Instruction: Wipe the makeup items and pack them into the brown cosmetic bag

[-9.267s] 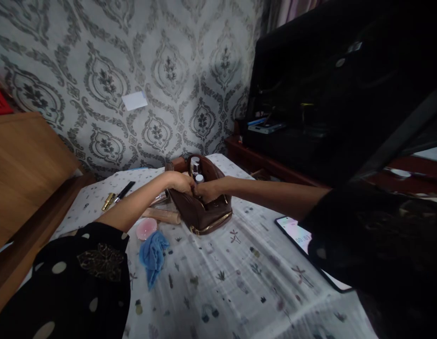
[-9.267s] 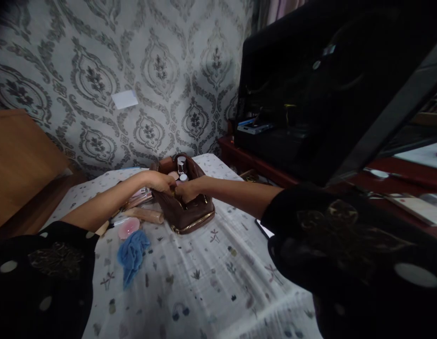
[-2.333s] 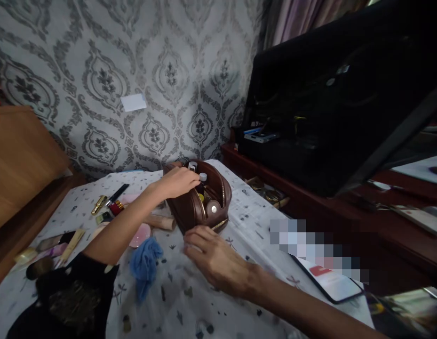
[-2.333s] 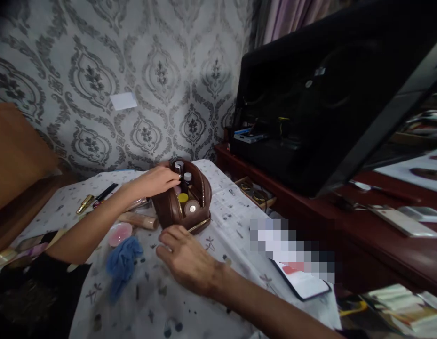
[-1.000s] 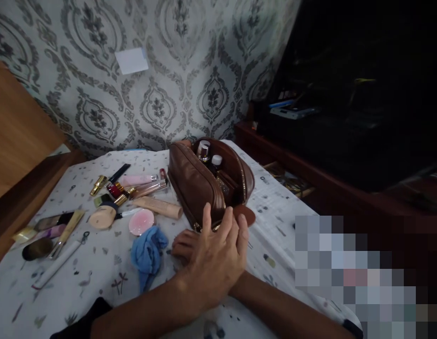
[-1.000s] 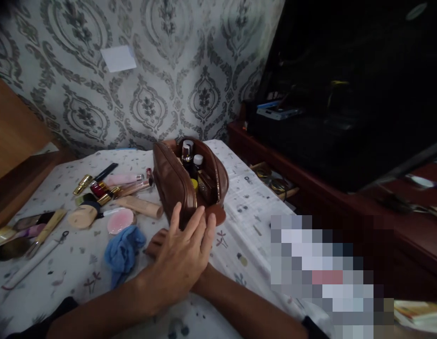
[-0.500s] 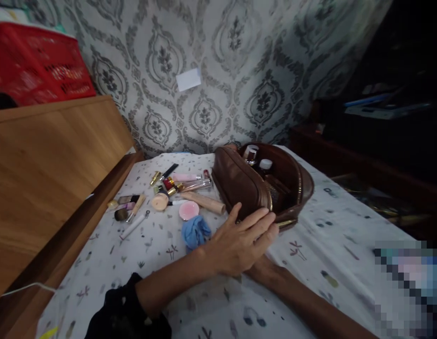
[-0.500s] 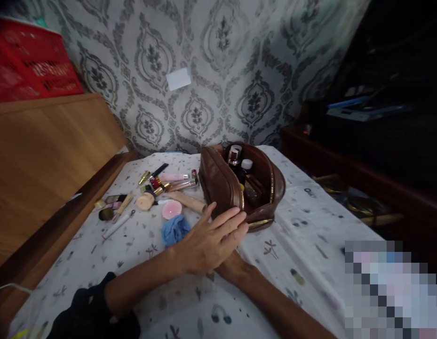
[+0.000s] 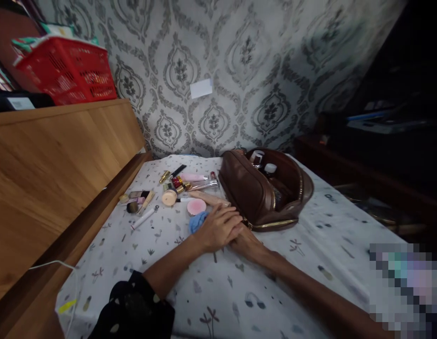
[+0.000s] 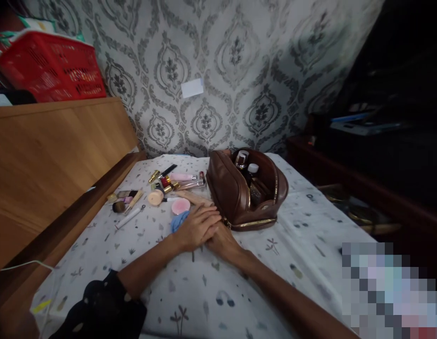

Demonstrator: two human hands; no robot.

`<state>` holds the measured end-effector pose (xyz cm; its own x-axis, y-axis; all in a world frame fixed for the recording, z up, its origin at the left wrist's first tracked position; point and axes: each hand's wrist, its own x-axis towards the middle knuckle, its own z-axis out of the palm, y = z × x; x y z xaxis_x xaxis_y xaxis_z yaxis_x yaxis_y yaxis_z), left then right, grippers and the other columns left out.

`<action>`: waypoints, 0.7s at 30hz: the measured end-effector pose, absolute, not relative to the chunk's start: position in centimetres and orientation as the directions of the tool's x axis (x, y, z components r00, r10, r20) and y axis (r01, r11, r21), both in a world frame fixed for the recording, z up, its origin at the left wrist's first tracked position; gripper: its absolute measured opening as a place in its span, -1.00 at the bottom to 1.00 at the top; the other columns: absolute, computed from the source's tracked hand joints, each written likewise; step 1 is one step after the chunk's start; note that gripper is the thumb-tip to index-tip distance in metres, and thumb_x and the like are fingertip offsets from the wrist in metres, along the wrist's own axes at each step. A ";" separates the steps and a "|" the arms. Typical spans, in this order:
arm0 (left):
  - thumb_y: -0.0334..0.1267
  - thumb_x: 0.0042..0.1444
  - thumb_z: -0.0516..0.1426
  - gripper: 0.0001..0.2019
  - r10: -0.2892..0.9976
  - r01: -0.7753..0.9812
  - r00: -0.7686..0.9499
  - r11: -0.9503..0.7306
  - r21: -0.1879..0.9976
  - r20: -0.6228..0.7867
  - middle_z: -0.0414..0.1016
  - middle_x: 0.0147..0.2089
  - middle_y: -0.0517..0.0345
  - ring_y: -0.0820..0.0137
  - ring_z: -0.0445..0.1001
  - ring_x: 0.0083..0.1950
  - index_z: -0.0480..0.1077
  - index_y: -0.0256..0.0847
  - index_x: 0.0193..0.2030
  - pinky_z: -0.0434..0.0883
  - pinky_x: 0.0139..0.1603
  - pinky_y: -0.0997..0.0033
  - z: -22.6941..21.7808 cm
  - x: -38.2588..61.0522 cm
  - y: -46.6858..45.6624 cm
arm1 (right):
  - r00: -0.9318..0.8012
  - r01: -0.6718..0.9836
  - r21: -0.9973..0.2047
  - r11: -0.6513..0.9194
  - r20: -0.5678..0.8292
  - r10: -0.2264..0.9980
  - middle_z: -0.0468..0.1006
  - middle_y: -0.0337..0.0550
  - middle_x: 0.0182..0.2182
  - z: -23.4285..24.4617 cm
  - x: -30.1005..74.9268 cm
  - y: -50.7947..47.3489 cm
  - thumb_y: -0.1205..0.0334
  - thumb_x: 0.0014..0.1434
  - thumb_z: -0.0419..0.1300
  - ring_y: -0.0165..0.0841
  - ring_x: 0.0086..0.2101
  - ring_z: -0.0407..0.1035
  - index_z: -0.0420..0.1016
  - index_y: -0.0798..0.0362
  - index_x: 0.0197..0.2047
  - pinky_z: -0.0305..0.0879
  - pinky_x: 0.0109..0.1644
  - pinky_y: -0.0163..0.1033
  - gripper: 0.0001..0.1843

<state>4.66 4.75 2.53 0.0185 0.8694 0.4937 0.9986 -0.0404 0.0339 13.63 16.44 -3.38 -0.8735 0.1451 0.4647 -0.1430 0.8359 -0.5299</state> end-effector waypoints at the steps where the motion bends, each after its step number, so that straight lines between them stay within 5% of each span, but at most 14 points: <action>1: -0.17 0.41 -0.09 -0.64 0.860 0.997 -0.009 -0.030 0.068 0.510 0.58 0.07 -0.05 0.26 0.43 0.24 0.43 -0.29 0.07 0.25 0.36 0.03 2.4 4.4 4.7 | -0.889 -0.113 -0.515 0.850 0.434 0.145 0.63 0.08 -0.28 -3.0 13.3 16.4 0.38 0.02 0.09 -0.18 -0.24 0.50 0.59 0.14 -0.25 0.44 -0.16 -0.15 -0.73; 5: -0.21 0.40 -0.08 -0.68 0.841 0.986 -0.104 0.019 0.164 0.531 0.59 -0.02 -0.04 0.28 0.48 0.08 0.45 -0.30 -0.01 0.36 0.23 0.10 2.3 3.7 4.6 | -0.898 -0.030 -0.499 0.866 0.394 0.196 0.63 0.02 -0.37 -2.3 11.7 15.7 0.37 -0.01 0.12 -0.25 -0.36 0.47 0.59 0.13 -0.30 0.40 -0.26 -0.26 -0.77; 21: -0.16 0.38 -0.04 -0.68 0.860 0.988 -0.063 -0.017 0.152 0.507 0.54 0.01 -0.04 0.22 0.43 0.07 0.41 -0.31 0.02 0.37 0.18 0.12 2.4 4.2 4.2 | -0.859 -0.104 -0.567 0.817 0.466 0.214 0.65 0.01 -0.37 -2.2 12.5 15.5 0.38 -0.05 0.08 -0.24 -0.35 0.51 0.59 0.10 -0.31 0.44 -0.28 -0.24 -0.72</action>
<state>4.23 4.23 2.42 -0.0630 0.8598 0.5067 0.9883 -0.0169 0.1516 12.46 15.46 -2.19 -0.8586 0.2139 0.4659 -0.1043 0.8169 -0.5673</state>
